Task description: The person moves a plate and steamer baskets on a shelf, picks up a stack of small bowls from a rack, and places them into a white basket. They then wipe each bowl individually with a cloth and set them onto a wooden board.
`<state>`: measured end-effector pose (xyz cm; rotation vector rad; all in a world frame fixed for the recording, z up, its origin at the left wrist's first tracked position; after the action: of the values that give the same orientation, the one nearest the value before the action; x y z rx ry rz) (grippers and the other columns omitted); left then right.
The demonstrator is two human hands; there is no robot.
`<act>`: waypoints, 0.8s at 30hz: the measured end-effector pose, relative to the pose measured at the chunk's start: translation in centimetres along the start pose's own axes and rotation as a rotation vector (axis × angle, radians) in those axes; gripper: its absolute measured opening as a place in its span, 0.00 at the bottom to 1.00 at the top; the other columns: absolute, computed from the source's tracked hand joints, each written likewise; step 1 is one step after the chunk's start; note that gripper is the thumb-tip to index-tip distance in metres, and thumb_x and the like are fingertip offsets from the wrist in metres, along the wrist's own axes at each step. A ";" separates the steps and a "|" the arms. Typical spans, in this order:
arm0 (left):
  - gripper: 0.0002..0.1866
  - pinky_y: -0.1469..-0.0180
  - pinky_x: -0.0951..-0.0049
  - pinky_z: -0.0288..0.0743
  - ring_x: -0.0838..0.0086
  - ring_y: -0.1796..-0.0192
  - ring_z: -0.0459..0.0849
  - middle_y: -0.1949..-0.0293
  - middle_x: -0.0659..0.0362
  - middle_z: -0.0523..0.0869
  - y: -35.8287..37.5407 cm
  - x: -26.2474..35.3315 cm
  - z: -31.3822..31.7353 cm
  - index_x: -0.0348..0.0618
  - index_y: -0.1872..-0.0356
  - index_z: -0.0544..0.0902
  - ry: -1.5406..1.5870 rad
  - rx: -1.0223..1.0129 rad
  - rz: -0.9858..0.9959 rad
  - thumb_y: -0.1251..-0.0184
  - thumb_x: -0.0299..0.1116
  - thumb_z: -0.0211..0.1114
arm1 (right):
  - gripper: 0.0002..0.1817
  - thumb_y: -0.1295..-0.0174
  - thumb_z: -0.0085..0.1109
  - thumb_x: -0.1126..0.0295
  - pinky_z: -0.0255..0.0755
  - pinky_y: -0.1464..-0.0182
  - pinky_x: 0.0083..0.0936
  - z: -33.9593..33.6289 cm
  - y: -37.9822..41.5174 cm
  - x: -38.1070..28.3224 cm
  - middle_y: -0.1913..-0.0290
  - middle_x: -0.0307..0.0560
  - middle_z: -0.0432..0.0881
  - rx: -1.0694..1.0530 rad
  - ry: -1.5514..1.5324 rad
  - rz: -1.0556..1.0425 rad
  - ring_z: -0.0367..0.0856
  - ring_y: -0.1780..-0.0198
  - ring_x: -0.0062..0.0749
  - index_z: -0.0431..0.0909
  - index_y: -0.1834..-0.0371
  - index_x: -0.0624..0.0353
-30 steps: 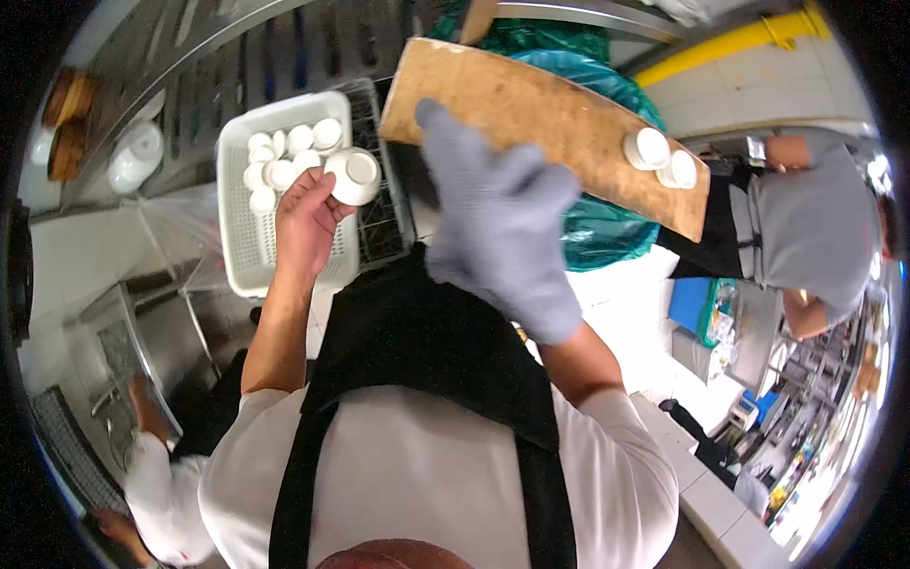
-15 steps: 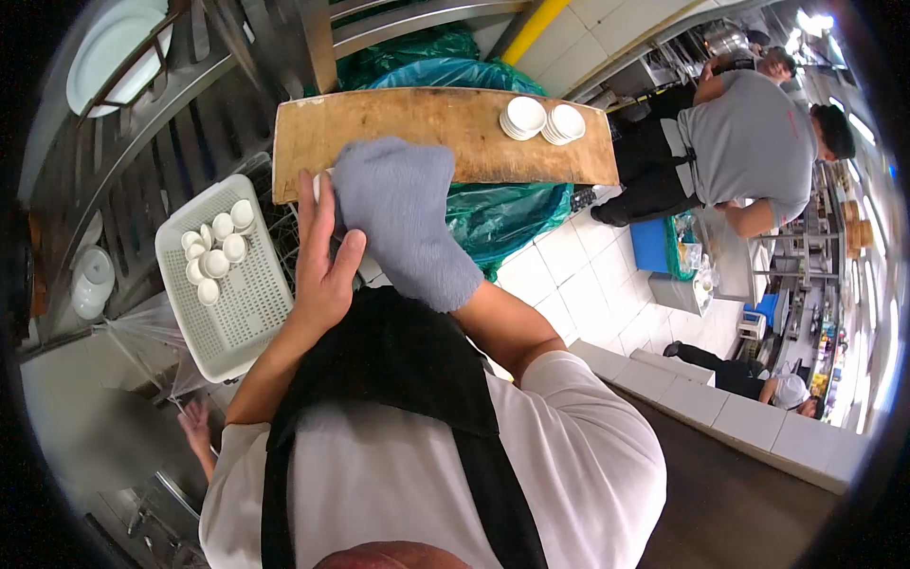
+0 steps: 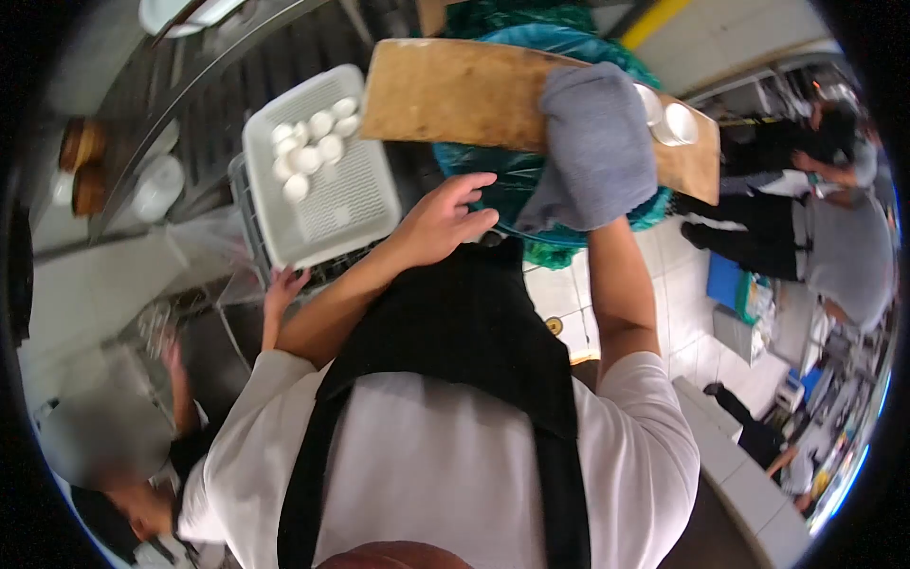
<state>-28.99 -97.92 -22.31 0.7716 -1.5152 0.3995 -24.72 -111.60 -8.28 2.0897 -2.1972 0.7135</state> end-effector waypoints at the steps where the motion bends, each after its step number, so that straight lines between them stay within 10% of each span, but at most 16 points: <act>1: 0.26 0.41 0.63 0.74 0.58 0.37 0.77 0.38 0.47 0.75 0.0 0.0 -1.0 0.39 0.37 0.73 -0.221 0.054 0.074 0.33 0.40 0.65 | 0.06 0.50 0.54 0.66 0.65 0.70 0.39 0.3 -0.3 -0.5 0.77 0.44 0.76 -0.011 0.058 -0.025 0.76 0.73 0.40 0.75 0.74 0.56; 9: 0.21 0.46 0.58 0.75 0.51 0.46 0.80 0.48 0.45 0.81 3.4 -8.1 -7.4 0.36 0.47 0.79 -0.770 0.448 -0.139 0.41 0.35 0.67 | 0.05 0.46 0.51 0.68 0.68 0.68 0.39 -1.4 -0.4 -1.6 0.76 0.43 0.76 0.002 0.243 -0.037 0.76 0.72 0.39 0.75 0.73 0.55; 12: 0.20 0.46 0.58 0.75 0.51 0.46 0.80 0.49 0.44 0.81 4.9 -13.2 -8.3 0.38 0.48 0.79 -1.060 0.314 -0.436 0.42 0.30 0.64 | 0.05 0.47 0.51 0.67 0.67 0.66 0.37 -3.5 -0.1 -0.2 0.76 0.41 0.76 0.051 0.402 0.106 0.75 0.71 0.36 0.76 0.72 0.53; 15: 0.18 0.46 0.55 0.74 0.55 0.48 0.82 0.53 0.47 0.84 6.0 -20.8 -7.7 0.41 0.50 0.79 -1.202 0.291 -0.402 0.45 0.29 0.63 | 0.06 0.46 0.52 0.67 0.67 0.63 0.37 0.1 1.1 5.9 0.74 0.43 0.77 -0.011 -0.256 0.383 0.76 0.68 0.38 0.76 0.71 0.56; 24: 0.15 0.51 0.53 0.74 0.48 0.52 0.81 0.58 0.45 0.83 7.2 -21.0 -6.8 0.40 0.53 0.78 -1.038 0.286 -0.201 0.43 0.25 0.56 | 0.06 0.53 0.58 0.68 0.69 0.62 0.35 -3.3 3.3 6.4 0.70 0.39 0.79 0.074 -0.499 0.225 0.78 0.67 0.37 0.79 0.70 0.51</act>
<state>-30.06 -83.54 -40.48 1.4787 -2.3271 0.0325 -29.39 -116.48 -4.28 2.2761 -2.7298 0.3000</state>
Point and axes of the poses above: each hand's wrist, its own y-axis away from the middle knuckle, its own z-axis out of the palm, x = y × z, the point moved 8 cm from there along -y, towards the middle knuckle
